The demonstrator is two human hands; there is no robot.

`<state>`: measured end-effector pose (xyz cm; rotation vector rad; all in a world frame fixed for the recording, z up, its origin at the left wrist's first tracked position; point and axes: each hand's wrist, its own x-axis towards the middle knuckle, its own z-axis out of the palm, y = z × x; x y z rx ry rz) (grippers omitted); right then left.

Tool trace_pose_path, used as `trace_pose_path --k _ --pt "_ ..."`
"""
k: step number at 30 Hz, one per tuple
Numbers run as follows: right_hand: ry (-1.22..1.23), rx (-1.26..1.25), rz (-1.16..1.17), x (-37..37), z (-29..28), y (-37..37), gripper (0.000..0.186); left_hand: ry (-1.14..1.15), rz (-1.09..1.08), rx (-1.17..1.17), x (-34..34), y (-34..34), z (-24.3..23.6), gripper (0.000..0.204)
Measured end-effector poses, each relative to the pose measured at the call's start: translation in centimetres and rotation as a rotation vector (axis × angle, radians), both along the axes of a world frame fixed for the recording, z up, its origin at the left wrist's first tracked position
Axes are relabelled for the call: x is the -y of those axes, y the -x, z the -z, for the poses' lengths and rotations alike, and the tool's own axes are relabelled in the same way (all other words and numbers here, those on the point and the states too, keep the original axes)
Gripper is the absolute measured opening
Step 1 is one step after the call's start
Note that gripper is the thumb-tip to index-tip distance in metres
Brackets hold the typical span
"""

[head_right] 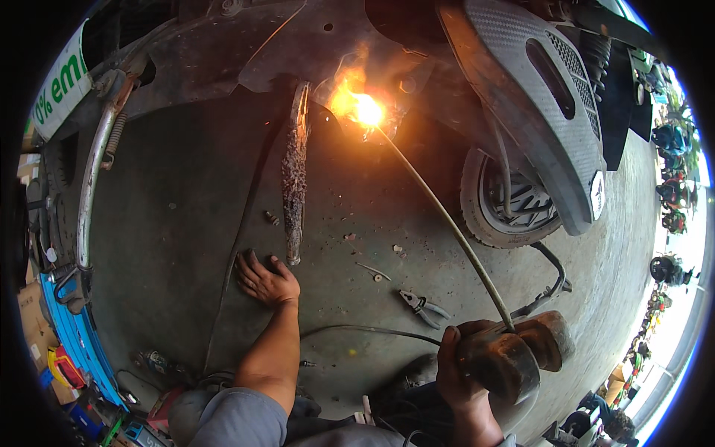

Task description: The person sits on the floor and uses a welding torch to repair a metal part of a scooter frame. Sparks are visible as the welder applies heat to the joint area.

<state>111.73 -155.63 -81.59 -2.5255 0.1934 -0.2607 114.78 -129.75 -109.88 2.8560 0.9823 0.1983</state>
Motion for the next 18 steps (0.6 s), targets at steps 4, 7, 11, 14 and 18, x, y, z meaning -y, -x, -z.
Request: trace_pose_path --k 4,7,11,14,18 --pt "-0.064 0.027 0.013 -0.1 0.2 0.0 0.031 0.006 0.005 0.000 0.0 0.0 -0.2 0.055" --pt "-0.077 0.073 -0.003 0.0 0.2 -0.2 0.030 0.001 0.000 -0.014 -0.1 0.0 -0.2 0.055" --pt "-0.299 0.059 0.142 -0.2 0.0 0.5 0.030 -0.006 -0.007 0.005 0.1 0.0 0.0 0.056" --pt "-0.339 0.017 0.179 -0.2 0.0 0.9 0.032 0.003 -0.015 -0.001 0.1 0.0 0.0 0.055" --pt "-0.272 0.130 0.093 -0.5 0.1 -0.2 0.030 0.004 -0.008 -0.005 0.0 0.0 -0.1 0.056"
